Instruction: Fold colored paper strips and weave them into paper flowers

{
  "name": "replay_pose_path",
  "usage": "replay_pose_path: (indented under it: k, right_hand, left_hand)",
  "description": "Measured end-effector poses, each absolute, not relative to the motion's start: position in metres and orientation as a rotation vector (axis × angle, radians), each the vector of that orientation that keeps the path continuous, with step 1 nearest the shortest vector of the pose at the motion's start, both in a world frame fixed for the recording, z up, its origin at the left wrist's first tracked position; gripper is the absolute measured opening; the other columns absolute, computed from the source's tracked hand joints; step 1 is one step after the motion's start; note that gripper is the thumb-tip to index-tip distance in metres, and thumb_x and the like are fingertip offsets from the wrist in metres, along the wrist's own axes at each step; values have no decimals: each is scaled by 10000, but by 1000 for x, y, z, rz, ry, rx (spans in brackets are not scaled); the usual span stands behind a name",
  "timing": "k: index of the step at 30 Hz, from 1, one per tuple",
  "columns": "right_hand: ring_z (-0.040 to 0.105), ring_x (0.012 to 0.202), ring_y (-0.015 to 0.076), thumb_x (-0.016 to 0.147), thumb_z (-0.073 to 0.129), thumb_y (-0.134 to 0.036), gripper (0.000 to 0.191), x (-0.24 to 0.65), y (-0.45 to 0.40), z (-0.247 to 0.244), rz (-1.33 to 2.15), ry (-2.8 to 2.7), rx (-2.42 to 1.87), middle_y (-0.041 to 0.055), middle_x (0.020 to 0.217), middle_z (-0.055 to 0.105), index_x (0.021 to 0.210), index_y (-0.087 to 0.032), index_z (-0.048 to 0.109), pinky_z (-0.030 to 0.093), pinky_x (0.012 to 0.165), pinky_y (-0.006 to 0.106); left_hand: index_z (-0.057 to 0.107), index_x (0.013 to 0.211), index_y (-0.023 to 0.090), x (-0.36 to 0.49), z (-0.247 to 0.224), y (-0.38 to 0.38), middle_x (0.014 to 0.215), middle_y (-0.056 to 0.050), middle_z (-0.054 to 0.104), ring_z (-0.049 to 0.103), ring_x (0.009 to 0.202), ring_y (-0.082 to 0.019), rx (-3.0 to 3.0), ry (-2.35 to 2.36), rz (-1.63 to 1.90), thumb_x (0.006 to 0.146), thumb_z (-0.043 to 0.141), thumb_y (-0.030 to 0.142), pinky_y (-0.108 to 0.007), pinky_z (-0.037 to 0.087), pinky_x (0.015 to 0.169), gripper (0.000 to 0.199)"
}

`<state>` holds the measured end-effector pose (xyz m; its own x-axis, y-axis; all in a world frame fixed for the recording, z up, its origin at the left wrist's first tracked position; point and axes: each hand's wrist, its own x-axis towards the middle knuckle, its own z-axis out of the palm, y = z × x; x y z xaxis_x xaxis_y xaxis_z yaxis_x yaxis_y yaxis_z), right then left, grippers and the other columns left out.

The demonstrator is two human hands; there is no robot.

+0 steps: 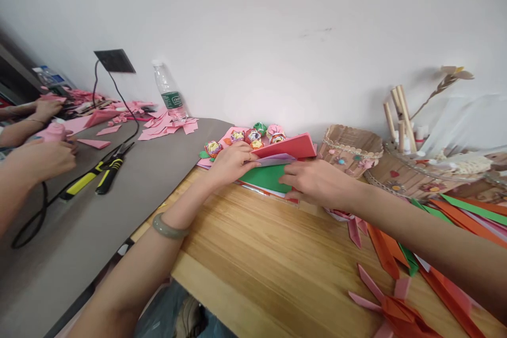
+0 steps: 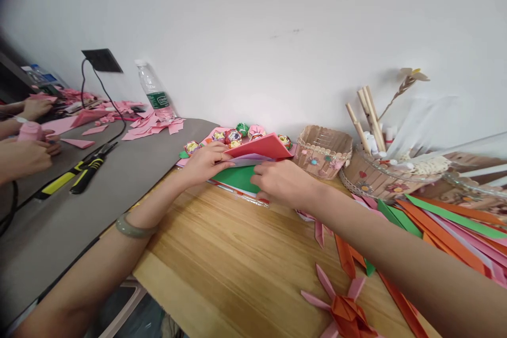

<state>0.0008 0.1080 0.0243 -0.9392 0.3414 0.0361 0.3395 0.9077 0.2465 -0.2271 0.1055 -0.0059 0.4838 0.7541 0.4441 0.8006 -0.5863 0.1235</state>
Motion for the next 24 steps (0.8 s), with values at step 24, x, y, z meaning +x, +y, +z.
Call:
replay_pose_path:
  k: [24]
  right_hand:
    - [578,640,151,836,489,-238,192,4,96,16,221,3051,718,49,740,627,732,-157,629,277,510,245]
  left_hand:
    - [671,775,187,-230,-9,108,732,-31,599,520,839,-169,-2647,-1332,-706,841,478,350,-285,428,736,261]
